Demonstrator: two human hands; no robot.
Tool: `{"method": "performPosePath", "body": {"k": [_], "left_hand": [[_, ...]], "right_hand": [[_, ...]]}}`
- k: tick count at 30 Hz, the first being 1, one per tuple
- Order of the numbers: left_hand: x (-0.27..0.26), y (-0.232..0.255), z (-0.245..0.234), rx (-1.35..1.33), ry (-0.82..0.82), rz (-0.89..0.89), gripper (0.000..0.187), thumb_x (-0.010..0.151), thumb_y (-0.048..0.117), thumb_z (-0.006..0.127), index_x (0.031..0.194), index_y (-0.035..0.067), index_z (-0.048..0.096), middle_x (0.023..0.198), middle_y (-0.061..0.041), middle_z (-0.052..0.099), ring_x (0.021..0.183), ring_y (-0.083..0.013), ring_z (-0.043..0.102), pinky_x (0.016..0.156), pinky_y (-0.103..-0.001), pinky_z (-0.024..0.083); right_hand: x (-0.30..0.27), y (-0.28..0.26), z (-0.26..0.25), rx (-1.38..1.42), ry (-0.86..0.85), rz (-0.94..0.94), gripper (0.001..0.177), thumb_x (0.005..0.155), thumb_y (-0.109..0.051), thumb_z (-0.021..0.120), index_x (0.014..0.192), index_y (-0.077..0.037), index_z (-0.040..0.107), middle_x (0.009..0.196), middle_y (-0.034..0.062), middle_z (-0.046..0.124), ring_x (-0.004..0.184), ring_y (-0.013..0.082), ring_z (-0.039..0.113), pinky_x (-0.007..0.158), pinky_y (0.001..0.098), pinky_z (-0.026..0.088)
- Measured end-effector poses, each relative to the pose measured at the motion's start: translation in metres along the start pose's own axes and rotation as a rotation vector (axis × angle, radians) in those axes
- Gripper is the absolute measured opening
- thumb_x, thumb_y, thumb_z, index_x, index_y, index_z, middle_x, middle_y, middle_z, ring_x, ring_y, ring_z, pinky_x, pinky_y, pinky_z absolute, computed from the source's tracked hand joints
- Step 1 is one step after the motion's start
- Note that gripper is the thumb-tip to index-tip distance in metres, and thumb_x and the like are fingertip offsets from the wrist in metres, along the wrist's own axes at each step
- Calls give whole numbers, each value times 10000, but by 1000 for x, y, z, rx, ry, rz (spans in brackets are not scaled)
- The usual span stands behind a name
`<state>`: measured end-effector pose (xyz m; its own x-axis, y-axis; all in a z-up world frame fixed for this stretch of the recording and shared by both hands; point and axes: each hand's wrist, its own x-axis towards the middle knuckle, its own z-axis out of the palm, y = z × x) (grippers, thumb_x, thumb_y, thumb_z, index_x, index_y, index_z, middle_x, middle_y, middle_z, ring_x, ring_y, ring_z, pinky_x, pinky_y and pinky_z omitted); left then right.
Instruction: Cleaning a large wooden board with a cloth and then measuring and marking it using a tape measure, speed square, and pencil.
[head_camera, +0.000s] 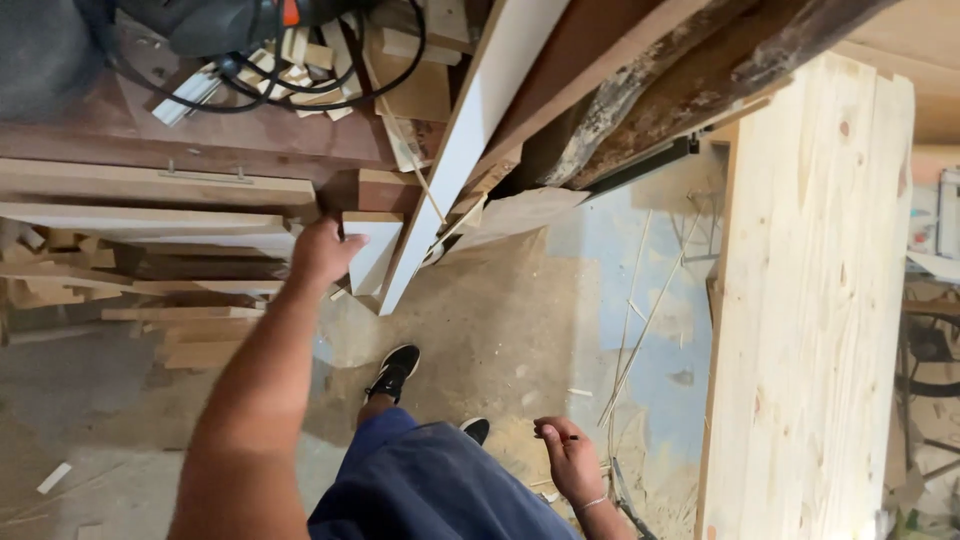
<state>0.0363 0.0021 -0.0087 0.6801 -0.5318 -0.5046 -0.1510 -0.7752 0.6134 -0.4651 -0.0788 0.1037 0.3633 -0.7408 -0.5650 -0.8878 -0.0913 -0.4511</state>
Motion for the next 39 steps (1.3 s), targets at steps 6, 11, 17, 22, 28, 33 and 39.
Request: {"method": "performPosePath", "body": {"k": [6, 11, 17, 22, 28, 33, 39], "left_hand": [[-13, -19, -41, 188, -150, 105, 454, 886, 442, 776, 1176, 94, 757, 1037, -138, 790, 907, -333, 745, 756, -428, 555], [-43, -48, -40, 238, -54, 164, 444, 828, 478, 774, 1143, 166, 790, 1009, -111, 804, 975, -331, 748, 786, -432, 546], [-94, -34, -39, 402, 7, 352, 492, 864, 579, 681, 1132, 177, 774, 612, -76, 704, 668, -309, 698, 648, -427, 491], [-109, -7, -2, 350, 26, 874, 378, 811, 471, 778, 1011, 151, 763, 861, -82, 765, 819, -310, 725, 756, -422, 541], [-186, 125, 52, -31, -401, 903, 350, 848, 479, 689, 830, 132, 736, 651, -56, 562, 666, -207, 527, 681, -318, 409], [-262, 233, 122, -427, -634, 1245, 399, 861, 457, 663, 769, 69, 643, 663, -22, 509, 594, -153, 440, 588, -288, 332], [-351, 341, 183, -634, -873, 1179, 283, 957, 278, 671, 1012, 0, 662, 890, -33, 633, 800, -106, 552, 727, -265, 461]], "right_hand": [[-5, 6, -3, 98, 52, 21, 377, 978, -390, 524, 1046, -138, 796, 993, 25, 848, 970, 135, 816, 885, 267, 583], [-8, 20, 4, 114, 78, 58, 361, 975, -387, 525, 1041, -160, 798, 953, 5, 855, 945, 115, 809, 885, 255, 571], [-10, 30, 12, 185, 119, 72, 377, 980, -376, 537, 1039, -129, 816, 1026, 18, 840, 974, 133, 802, 916, 272, 573], [-12, 53, 25, 111, 144, -28, 411, 1013, -421, 456, 1132, -187, 773, 1126, 20, 794, 1065, 223, 720, 945, 341, 497], [-27, 69, 35, 229, 244, -16, 293, 1015, -353, 513, 1150, -193, 718, 1086, 15, 761, 984, 220, 706, 880, 354, 506], [-70, 92, 32, 386, 398, 217, 437, 1035, -428, 575, 722, -136, 491, 669, 39, 534, 680, 211, 514, 653, 377, 393], [-123, 136, 33, 687, 727, 344, 282, 991, -366, 579, 835, -134, 614, 869, 0, 622, 809, 145, 600, 768, 294, 442]]}}
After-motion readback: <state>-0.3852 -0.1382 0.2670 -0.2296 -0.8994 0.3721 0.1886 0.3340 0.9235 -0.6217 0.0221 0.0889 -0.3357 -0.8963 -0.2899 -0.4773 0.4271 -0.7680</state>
